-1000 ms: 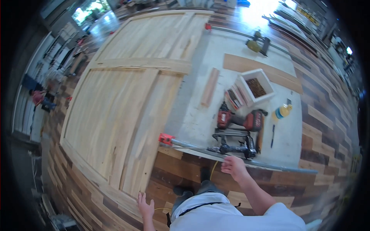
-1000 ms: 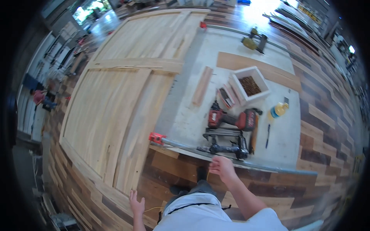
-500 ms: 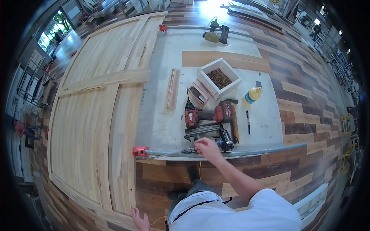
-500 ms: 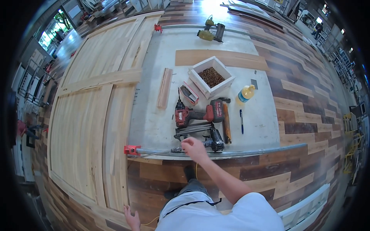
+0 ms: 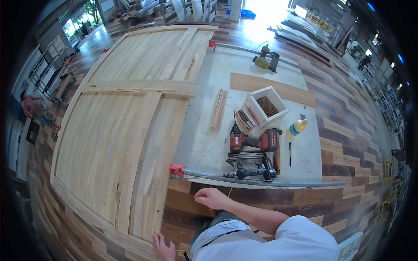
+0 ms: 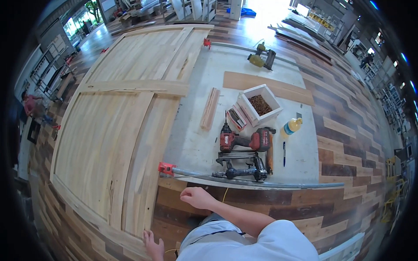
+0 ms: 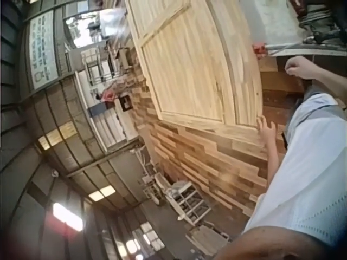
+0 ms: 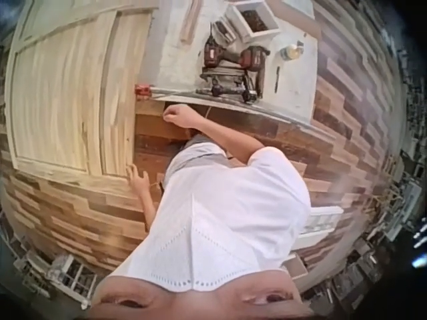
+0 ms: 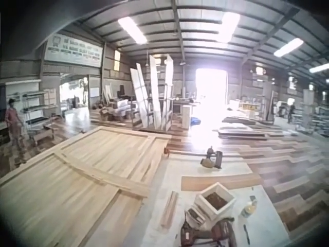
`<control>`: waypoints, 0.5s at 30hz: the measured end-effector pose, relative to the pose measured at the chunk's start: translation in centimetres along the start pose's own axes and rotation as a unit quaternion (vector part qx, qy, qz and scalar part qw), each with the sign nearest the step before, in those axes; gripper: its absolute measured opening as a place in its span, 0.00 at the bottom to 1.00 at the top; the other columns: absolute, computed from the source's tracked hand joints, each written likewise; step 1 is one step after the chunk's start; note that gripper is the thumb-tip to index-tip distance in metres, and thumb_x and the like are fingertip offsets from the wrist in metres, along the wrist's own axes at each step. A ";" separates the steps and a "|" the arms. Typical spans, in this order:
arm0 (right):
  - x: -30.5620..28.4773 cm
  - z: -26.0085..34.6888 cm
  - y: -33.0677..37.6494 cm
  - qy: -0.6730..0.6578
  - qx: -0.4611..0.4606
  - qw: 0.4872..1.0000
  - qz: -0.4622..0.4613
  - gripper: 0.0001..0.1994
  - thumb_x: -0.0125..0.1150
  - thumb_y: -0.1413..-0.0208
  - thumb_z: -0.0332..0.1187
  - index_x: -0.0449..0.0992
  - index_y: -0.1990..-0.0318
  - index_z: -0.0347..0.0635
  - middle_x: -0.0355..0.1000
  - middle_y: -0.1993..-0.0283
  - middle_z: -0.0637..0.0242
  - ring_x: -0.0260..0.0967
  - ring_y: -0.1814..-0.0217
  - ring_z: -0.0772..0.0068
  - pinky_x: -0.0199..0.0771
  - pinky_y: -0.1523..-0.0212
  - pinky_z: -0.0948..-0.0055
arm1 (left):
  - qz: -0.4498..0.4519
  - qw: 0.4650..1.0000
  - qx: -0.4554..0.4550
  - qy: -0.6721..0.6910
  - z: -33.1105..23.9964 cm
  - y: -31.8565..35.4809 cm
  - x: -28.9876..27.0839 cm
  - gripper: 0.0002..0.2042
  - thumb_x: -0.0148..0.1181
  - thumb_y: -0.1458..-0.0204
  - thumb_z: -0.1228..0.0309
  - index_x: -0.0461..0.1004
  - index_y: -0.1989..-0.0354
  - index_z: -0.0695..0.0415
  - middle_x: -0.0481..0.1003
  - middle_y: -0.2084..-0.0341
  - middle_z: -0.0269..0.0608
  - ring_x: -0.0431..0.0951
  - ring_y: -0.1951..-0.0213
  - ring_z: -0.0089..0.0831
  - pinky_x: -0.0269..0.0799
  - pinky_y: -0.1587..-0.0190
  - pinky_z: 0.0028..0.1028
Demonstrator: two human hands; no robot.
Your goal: Assembling and securing wooden planks to a larger panel using glue and a pneumatic nail gun.
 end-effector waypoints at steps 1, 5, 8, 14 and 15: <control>0.2 0.0 -0.5 0.011 -0.020 1.000 -0.015 0.13 0.58 0.44 0.37 0.78 0.57 0.39 0.77 0.65 0.63 0.73 0.64 0.74 0.73 0.61 0.74 | -0.001 0.999 0.019 -0.047 0.1 0.2 -0.1 0.27 0.58 0.49 0.64 0.65 0.39 0.58 0.61 0.38 0.55 0.62 0.37 0.44 0.59 0.37 0.40; 0.7 1.9 -1.2 0.042 -0.030 0.998 -0.028 0.13 0.58 0.45 0.36 0.78 0.57 0.38 0.77 0.66 0.63 0.72 0.64 0.75 0.73 0.61 0.74 | -0.035 0.999 0.013 0.021 3.4 0.6 2.1 0.27 0.63 0.60 0.68 0.72 0.46 0.58 0.62 0.38 0.52 0.59 0.36 0.48 0.55 0.35 0.41; 1.8 1.1 -1.3 0.021 0.005 1.000 -0.017 0.11 0.58 0.45 0.34 0.79 0.58 0.39 0.76 0.68 0.69 0.69 0.71 0.80 0.70 0.72 0.78 | -0.081 0.994 0.069 0.034 2.0 -0.4 2.4 0.24 0.63 0.60 0.67 0.74 0.50 0.55 0.66 0.43 0.53 0.63 0.40 0.50 0.58 0.37 0.44; 9.0 2.0 -1.5 -0.007 0.064 0.988 0.141 0.10 0.55 0.43 0.28 0.76 0.56 0.35 0.76 0.67 0.66 0.67 0.74 0.84 0.67 0.74 0.83 | -0.182 0.982 0.043 0.037 2.2 -0.8 1.3 0.22 0.58 0.59 0.71 0.74 0.51 0.60 0.67 0.44 0.55 0.64 0.41 0.48 0.55 0.36 0.45; 10.4 2.6 -1.4 0.007 0.053 0.985 0.167 0.10 0.55 0.42 0.28 0.75 0.55 0.35 0.76 0.66 0.65 0.68 0.74 0.83 0.68 0.75 0.84 | -0.178 0.983 0.025 0.037 2.5 -0.4 1.0 0.22 0.57 0.59 0.71 0.74 0.51 0.60 0.66 0.43 0.55 0.64 0.40 0.48 0.54 0.35 0.45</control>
Point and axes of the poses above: each hand's wrist, its own y-axis away from the middle knuckle, its own x-axis out of the palm, z = x × y, the point moved 1 cm from there along -y, towards the middle knuckle
